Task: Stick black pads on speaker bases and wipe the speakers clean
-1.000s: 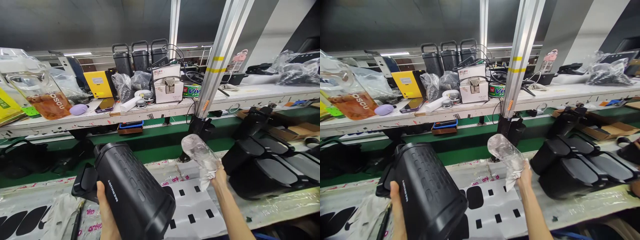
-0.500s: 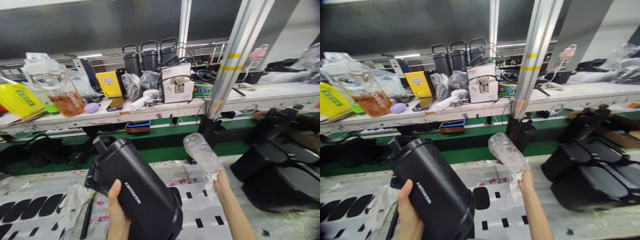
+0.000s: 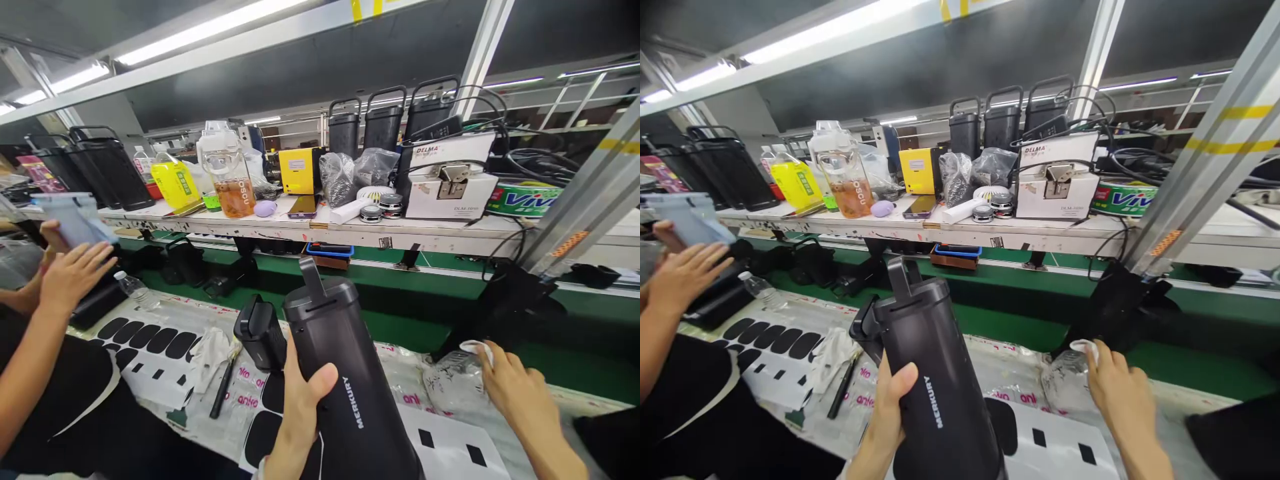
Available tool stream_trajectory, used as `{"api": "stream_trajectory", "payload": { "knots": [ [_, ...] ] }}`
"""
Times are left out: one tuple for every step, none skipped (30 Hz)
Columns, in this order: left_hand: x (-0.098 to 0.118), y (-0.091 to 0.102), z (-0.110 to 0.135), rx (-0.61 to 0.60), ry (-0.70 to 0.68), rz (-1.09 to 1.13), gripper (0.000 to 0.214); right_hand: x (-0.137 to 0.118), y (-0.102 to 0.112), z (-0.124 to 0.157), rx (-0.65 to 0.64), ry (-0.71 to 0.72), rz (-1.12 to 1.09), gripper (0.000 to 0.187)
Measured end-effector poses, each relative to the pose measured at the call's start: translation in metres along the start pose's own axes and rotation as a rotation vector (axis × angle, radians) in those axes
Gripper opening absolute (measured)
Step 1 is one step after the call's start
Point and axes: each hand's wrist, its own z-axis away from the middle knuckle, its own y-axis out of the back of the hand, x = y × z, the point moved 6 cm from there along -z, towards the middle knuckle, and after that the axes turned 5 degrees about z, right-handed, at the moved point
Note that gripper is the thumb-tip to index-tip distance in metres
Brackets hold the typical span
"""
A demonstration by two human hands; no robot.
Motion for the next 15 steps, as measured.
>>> {"api": "stream_trajectory", "payload": {
  "knots": [
    [0.001, 0.000, 0.000, -0.015, -0.019, -0.019, 0.084, -0.008, 0.015, -0.006, -0.039, -0.050, 0.057, 0.053],
    [0.000, 0.000, 0.001, -0.031, -0.034, -0.041, 0.084, -0.018, 0.034, -0.011, -0.095, -0.134, 0.121, 0.054],
    [-0.001, -0.001, 0.002, -0.048, -0.042, -0.066, 0.084, -0.033, 0.057, -0.016, -0.139, -0.200, 0.087, 0.056],
    [-0.002, -0.002, 0.002, -0.068, -0.045, -0.089, 0.086, -0.053, 0.086, -0.020, -0.121, -0.251, -0.004, 0.058],
    [-0.004, -0.005, 0.003, -0.091, -0.044, -0.107, 0.087, -0.079, 0.116, -0.022, -0.051, -0.249, -0.138, 0.058],
    [-0.006, -0.007, 0.004, -0.116, -0.042, -0.117, 0.088, -0.111, 0.147, -0.023, 0.089, -0.154, -0.311, 0.057],
    [-0.006, -0.010, 0.004, -0.143, -0.048, -0.120, 0.090, -0.144, 0.177, -0.020, 0.262, -0.002, -0.478, 0.054],
    [-0.005, -0.012, 0.004, -0.165, -0.068, -0.122, 0.091, -0.177, 0.200, -0.011, 0.401, 0.213, -0.614, 0.048],
    [-0.002, -0.013, 0.003, -0.178, -0.102, -0.129, 0.090, -0.210, 0.214, 0.001, 0.448, 0.488, -0.696, 0.049],
    [0.001, -0.012, 0.001, -0.178, -0.142, -0.148, 0.088, -0.235, 0.218, 0.014, 0.448, 0.671, -0.718, 0.055],
    [0.004, -0.009, -0.001, -0.173, -0.177, -0.180, 0.084, -0.253, 0.216, 0.026, 0.439, 0.803, -0.706, 0.061],
    [0.007, -0.005, -0.003, -0.167, -0.207, -0.221, 0.082, -0.266, 0.211, 0.037, 0.424, 0.886, -0.668, 0.066],
    [0.009, -0.001, -0.005, -0.163, -0.226, -0.261, 0.082, -0.273, 0.205, 0.044, 0.420, 0.912, -0.615, 0.069],
    [0.009, 0.004, -0.007, -0.157, -0.230, -0.293, 0.083, -0.276, 0.199, 0.049, 0.429, 0.912, -0.560, 0.069],
    [0.009, 0.009, -0.008, -0.149, -0.224, -0.315, 0.085, -0.277, 0.196, 0.052, 0.449, 0.901, -0.512, 0.068]
  ]
}}
